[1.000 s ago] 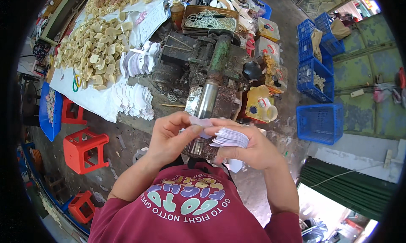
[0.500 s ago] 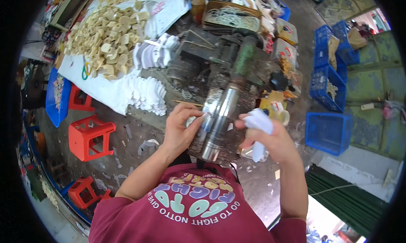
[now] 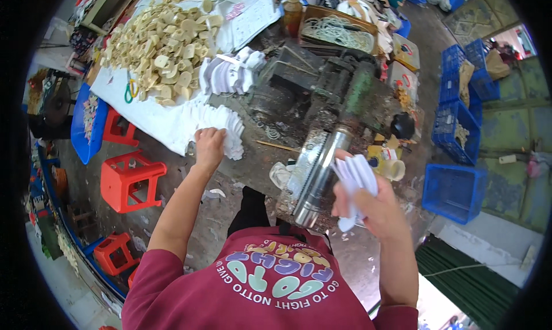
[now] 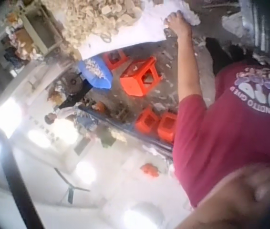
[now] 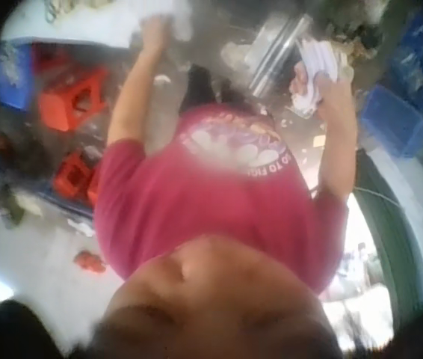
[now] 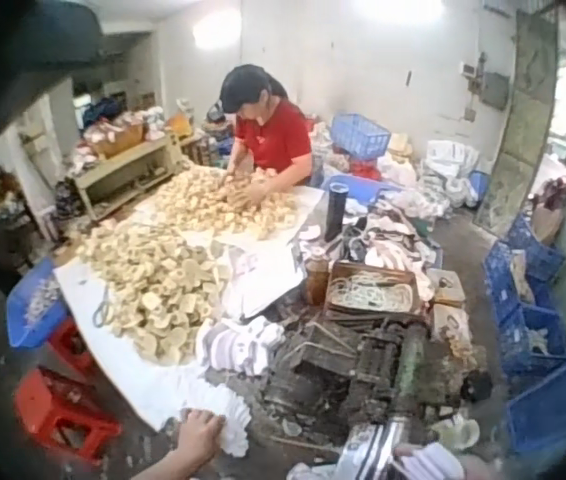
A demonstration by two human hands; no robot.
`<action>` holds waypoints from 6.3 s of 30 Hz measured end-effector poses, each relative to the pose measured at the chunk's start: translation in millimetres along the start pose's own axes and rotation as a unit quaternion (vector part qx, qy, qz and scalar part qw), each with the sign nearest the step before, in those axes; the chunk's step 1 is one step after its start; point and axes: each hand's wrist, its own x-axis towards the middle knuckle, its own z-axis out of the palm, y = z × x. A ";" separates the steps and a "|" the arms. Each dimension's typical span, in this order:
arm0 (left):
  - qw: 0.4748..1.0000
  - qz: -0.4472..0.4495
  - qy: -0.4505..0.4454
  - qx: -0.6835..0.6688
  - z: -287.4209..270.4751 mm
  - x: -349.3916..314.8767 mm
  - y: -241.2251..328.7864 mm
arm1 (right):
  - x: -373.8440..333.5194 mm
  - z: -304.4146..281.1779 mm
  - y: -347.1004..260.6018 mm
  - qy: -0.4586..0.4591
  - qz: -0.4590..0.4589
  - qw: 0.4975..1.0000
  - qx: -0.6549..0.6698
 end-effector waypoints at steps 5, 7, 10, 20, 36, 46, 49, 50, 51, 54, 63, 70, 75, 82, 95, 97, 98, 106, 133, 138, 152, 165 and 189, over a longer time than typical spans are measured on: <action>0.974 -0.091 0.140 -0.155 -54.5 14.8 84.4 | 4.0 11.9 -0.7 0.036 -0.001 0.988 -0.147; 0.882 -0.100 -0.005 -0.460 -95.1 21.3 131.8 | 7.1 27.0 -4.8 0.039 -0.010 0.981 -0.189; 0.611 -0.128 -0.210 -0.753 -171.2 27.9 197.3 | 9.0 32.8 2.4 0.005 -0.085 0.975 -0.206; 0.503 -0.045 -0.280 -0.816 -172.1 32.4 209.3 | -10.3 28.8 -5.6 -0.127 -0.030 0.987 -0.097; 0.876 -0.001 0.009 -0.482 -124.7 23.8 195.0 | -24.5 -44.4 -25.1 -0.015 0.160 0.943 -0.290; 0.866 -0.066 0.028 -0.495 -95.5 20.2 179.1 | -6.8 -24.4 -19.3 0.060 0.054 0.977 -0.199; 0.894 -0.111 0.166 -0.401 -77.6 33.9 115.6 | -14.9 -28.0 -15.8 0.036 0.043 0.990 -0.128; 0.908 -0.139 0.179 -0.353 -79.8 39.9 90.8 | -16.9 -29.9 -13.3 0.024 0.036 0.994 -0.101; 0.929 -0.134 0.216 -0.270 -65.9 42.0 56.3 | -16.4 -28.2 -12.1 -0.001 0.035 0.997 -0.075; 0.981 -0.071 0.169 -0.066 -44.3 38.8 3.3 | -14.1 -15.7 -8.5 -0.024 0.020 0.999 0.009; 0.969 -0.070 0.090 -0.219 -52.6 13.6 83.4 | -3.2 14.5 -5.2 0.057 -0.054 0.979 -0.190; 0.498 -0.187 -0.251 -0.809 -178.3 33.8 217.3 | -3.8 37.3 -2.8 0.038 -0.079 0.974 -0.211; 0.541 -0.179 -0.147 -0.808 -171.5 30.0 216.6 | -15.9 -4.9 -11.4 0.140 -0.094 0.968 -0.185; 0.578 -0.101 -0.205 -0.784 -166.2 26.7 228.2 | -37.8 -8.3 -9.4 -0.048 -0.125 0.975 -0.174; 0.907 -0.005 0.023 -0.419 -100.9 18.8 196.9 | -5.3 -29.9 -12.8 0.033 0.105 0.961 -0.252; 0.883 -0.047 0.019 -0.466 -95.3 17.1 186.2 | -5.4 -27.0 -21.6 0.061 0.110 0.965 -0.230; 0.868 -0.070 0.015 -0.491 -93.4 18.3 178.5 | -6.5 -27.7 -19.9 0.067 0.081 0.978 -0.181; 0.950 -0.129 0.236 -0.161 -56.1 41.8 0.3 | -12.6 -20.0 -9.2 0.017 0.057 0.998 -0.036; 0.609 -0.092 -0.159 -0.772 -172.6 23.3 227.0 | -12.1 28.6 3.0 0.054 -0.103 0.980 -0.159; 0.553 -0.117 -0.125 -0.815 -182.1 30.3 220.0 | -31.5 -36.2 -16.4 0.244 -0.164 0.956 -0.010; 0.583 -0.134 -0.201 -0.776 -170.3 31.0 225.5 | -25.2 -26.0 -15.0 0.159 -0.222 0.962 -0.012; 0.875 -0.011 -0.014 -0.483 -142.7 29.6 198.5 | -39.5 -46.7 -19.7 0.030 0.105 0.971 -0.214; 0.996 -0.053 0.070 -0.003 1.3 0.2 -22.9 | -8.3 0.2 5.3 0.038 -0.022 0.999 -0.005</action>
